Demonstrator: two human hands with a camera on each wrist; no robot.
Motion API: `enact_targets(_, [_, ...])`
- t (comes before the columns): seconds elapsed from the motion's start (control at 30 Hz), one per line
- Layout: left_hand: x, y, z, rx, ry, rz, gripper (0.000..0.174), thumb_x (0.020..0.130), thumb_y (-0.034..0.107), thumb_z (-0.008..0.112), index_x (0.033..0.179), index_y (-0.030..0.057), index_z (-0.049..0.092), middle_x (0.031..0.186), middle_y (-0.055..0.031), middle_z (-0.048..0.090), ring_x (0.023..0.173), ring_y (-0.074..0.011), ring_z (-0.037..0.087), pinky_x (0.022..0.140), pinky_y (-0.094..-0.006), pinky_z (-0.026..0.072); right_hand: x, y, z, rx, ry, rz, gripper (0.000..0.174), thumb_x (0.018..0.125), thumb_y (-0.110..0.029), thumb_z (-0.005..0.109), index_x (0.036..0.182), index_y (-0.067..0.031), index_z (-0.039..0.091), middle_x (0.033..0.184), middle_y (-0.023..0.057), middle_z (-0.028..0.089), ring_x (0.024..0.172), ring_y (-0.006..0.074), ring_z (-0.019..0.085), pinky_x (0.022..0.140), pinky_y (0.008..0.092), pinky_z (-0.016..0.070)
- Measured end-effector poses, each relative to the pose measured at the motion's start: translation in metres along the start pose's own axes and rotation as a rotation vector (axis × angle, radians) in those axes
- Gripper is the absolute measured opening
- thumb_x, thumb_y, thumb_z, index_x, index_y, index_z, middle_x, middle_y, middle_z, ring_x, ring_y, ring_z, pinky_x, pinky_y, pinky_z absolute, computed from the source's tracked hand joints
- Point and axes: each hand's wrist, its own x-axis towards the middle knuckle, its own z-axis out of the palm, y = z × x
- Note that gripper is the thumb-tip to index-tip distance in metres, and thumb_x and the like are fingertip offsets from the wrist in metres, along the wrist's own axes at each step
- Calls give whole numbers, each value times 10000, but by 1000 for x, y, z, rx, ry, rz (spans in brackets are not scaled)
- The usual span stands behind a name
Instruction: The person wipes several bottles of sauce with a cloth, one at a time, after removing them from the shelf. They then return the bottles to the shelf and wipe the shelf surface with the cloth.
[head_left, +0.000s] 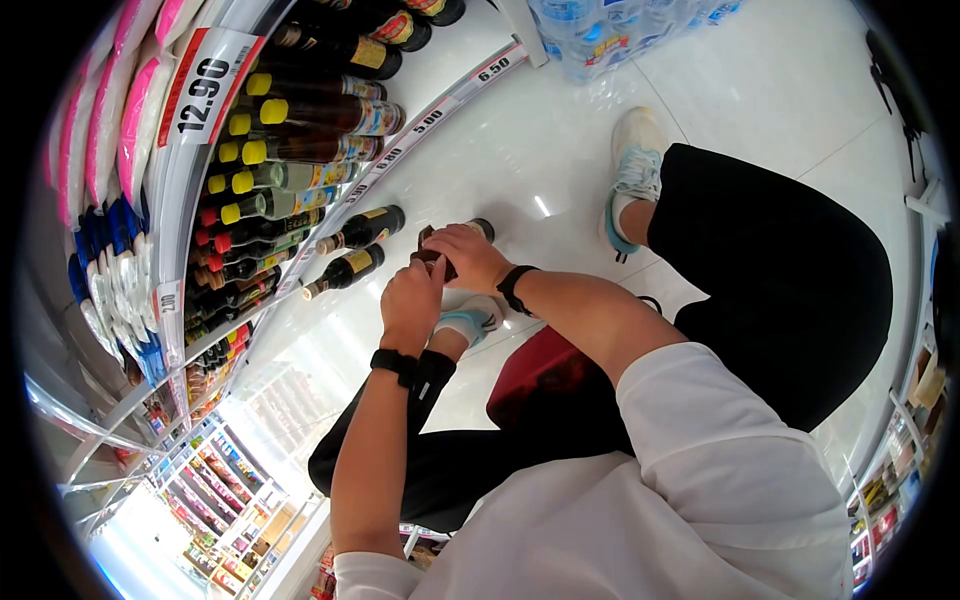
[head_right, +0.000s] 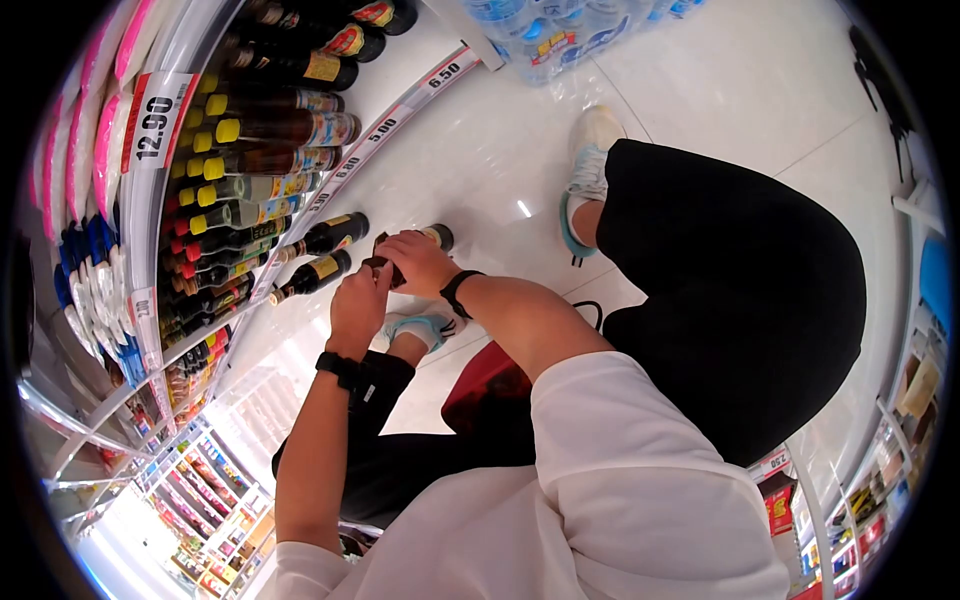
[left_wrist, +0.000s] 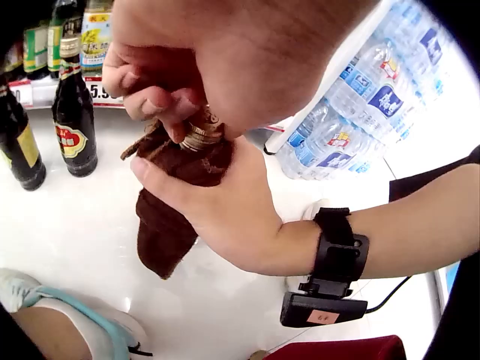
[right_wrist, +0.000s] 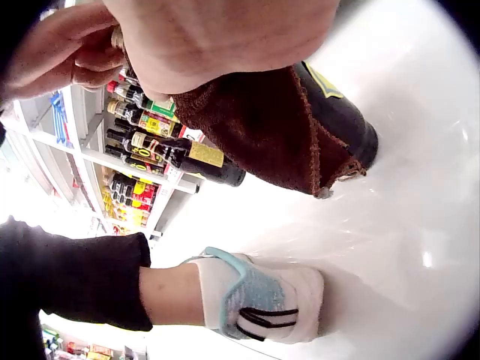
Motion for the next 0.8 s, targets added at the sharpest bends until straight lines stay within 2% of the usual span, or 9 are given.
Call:
enact_targets(0.13, [-1,2,5,-18,-52,-93,502,983,445,428,879,-11,612,843,-234,683,811,-397,675,731,-452,543,2,-4,1,34,-10,25,509,620,-161,794,1071,-82,570,1047,87,632,1018,302,590,931,433,439])
enact_targets(0.2, [-2,2,10,-179,-80,-162,547,997,471,360,982,-19,603,927,-250,675,886,-438,645,793,-521,500,4,-3,0,83,-41,23,447,628,-147,783,1015,-91,567,1000,80,636,981,307,595,893,423,446])
enact_targets(0.3, [-2,3,12,-203,-109,-176,529,999,464,357,1014,-28,548,928,-262,672,879,-434,651,785,-506,513,6,-1,0,89,-56,20,408,637,-137,769,985,-95,561,959,71,636,950,317,595,859,416,453])
enact_targets(0.43, [-1,5,14,-131,-114,-157,509,1002,451,354,991,-36,498,890,-270,671,844,-423,664,754,-483,535,1,1,7,35,-19,43,399,653,-142,756,1000,-93,564,975,73,640,946,316,594,862,425,457])
enact_targets(0.5, [0,7,14,-63,-131,-166,488,1003,432,364,968,-41,479,847,-272,668,806,-410,675,720,-461,551,-2,3,8,-17,45,51,396,673,-157,744,1021,-88,567,1067,83,632,1000,299,593,883,428,458])
enact_targets(0.53, [0,6,13,-68,-134,-169,488,1003,432,364,968,-41,479,847,-272,668,806,-410,675,720,-461,551,-3,4,9,-17,38,52,396,673,-157,744,1021,-88,567,1067,83,632,1000,299,593,883,428,458])
enact_targets(0.6, [-1,5,13,-96,-113,-139,469,1003,423,371,951,-31,475,831,-261,670,785,-407,677,704,-459,554,-8,4,9,-90,21,99,409,696,-177,736,1057,-84,569,1179,93,599,1085,285,576,913,431,451])
enact_targets(0.73, [0,3,13,-105,-112,-140,468,1002,421,376,948,-33,475,824,-259,671,783,-404,678,706,-456,554,-14,5,5,-131,-19,186,442,704,-194,741,1095,-83,567,1251,101,565,1157,278,550,955,444,440])
enact_targets(0.8, [0,3,15,-110,-107,-138,461,1001,417,386,943,-31,473,819,-254,672,779,-400,679,703,-454,554,-17,11,-1,-110,-110,395,457,712,-205,737,1120,-85,570,1268,109,560,1161,287,545,985,465,425])
